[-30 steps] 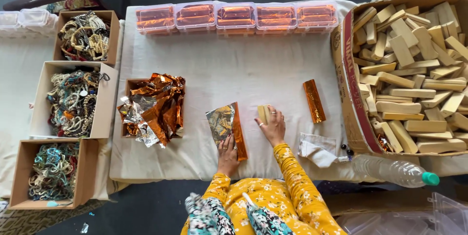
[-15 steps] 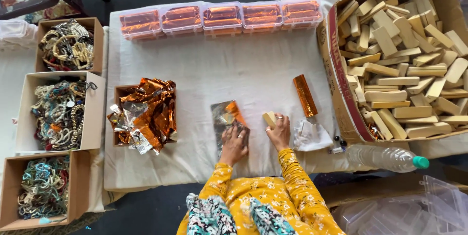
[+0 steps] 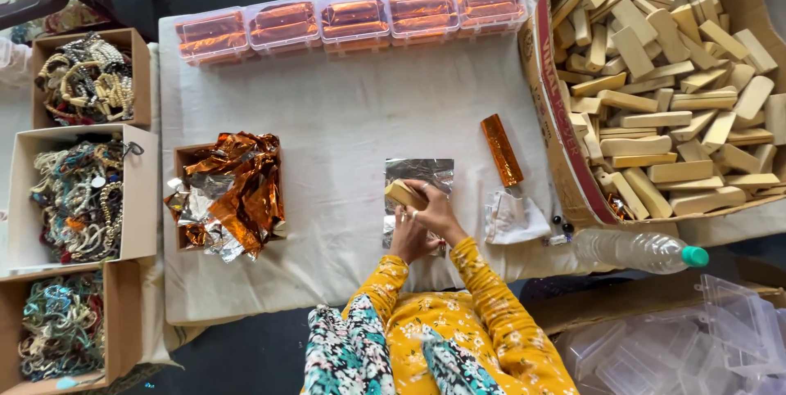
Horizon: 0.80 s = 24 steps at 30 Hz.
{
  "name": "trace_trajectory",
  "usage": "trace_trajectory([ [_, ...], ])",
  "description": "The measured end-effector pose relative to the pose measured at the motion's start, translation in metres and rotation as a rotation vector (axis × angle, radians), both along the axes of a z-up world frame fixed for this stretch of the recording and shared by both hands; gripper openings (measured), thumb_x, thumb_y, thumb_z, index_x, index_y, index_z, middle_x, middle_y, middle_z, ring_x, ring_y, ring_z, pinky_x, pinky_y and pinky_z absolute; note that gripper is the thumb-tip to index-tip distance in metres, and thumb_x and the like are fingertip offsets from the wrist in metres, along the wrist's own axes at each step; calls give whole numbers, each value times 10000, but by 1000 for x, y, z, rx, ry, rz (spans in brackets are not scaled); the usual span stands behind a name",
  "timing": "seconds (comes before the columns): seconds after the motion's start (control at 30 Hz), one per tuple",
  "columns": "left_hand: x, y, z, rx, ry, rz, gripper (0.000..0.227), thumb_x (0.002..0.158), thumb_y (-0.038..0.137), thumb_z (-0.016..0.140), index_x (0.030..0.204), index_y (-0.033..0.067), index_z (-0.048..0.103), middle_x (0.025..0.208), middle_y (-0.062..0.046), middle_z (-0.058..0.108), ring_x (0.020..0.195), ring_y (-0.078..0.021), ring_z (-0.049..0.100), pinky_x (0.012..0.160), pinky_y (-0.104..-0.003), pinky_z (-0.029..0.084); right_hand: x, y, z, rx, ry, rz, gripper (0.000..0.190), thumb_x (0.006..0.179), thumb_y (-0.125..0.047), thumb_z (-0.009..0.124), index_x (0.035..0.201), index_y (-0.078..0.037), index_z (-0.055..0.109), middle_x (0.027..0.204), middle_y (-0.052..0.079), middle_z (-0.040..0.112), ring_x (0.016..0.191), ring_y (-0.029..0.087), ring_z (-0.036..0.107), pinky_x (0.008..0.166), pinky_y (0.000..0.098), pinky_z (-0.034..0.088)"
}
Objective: Cleaning wooden blocks with a cloth and wrapping them in foil and tissue paper before placing them in containers.
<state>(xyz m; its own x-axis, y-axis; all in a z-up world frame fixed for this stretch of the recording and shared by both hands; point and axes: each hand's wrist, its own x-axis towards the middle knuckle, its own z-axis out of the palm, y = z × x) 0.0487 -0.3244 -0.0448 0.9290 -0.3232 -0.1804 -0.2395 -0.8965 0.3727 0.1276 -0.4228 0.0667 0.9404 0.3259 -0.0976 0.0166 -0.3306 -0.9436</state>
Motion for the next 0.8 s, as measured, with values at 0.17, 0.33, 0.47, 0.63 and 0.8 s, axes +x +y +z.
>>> trace_trajectory([
  [0.17,-25,4,25,-169,-106,231,1178,703,646,778,1521,-52,299,1554,-262,286,1464,-420,222,1190,-599,120,6,0,-32,-200,2,-11,593,741,-85,785,1316,-92,643,1264,114,688,1156,280,683,1012,367,536],
  [0.33,-55,22,23,-120,-150,281,964,786,511,778,1515,18,385,1593,-214,326,1479,-363,279,1202,-539,171,-4,-2,-53,-303,-138,27,615,701,-37,729,1306,-120,657,1212,96,691,1116,284,672,1014,378,532],
  [0.47,-65,45,27,-145,-185,343,810,799,436,804,1454,77,489,1563,-205,372,1425,-358,344,1176,-540,236,-13,-1,-50,-397,-308,59,615,697,-9,705,1295,-143,662,1218,71,689,1141,283,627,1071,448,452],
  [0.63,-80,58,48,-230,-73,284,760,692,351,841,1345,90,554,1507,-169,412,1358,-321,390,1146,-584,225,-31,-10,-49,-387,-394,112,586,701,10,685,1266,-145,659,1244,57,690,1196,280,614,1108,506,389],
  [0.8,-82,65,26,-125,-378,274,321,814,160,756,1128,202,704,1437,-23,559,1330,-211,503,1187,-526,255,-40,-16,-47,-380,-406,173,596,732,16,665,1303,-154,652,1256,57,684,1217,283,611,1088,479,418],
])
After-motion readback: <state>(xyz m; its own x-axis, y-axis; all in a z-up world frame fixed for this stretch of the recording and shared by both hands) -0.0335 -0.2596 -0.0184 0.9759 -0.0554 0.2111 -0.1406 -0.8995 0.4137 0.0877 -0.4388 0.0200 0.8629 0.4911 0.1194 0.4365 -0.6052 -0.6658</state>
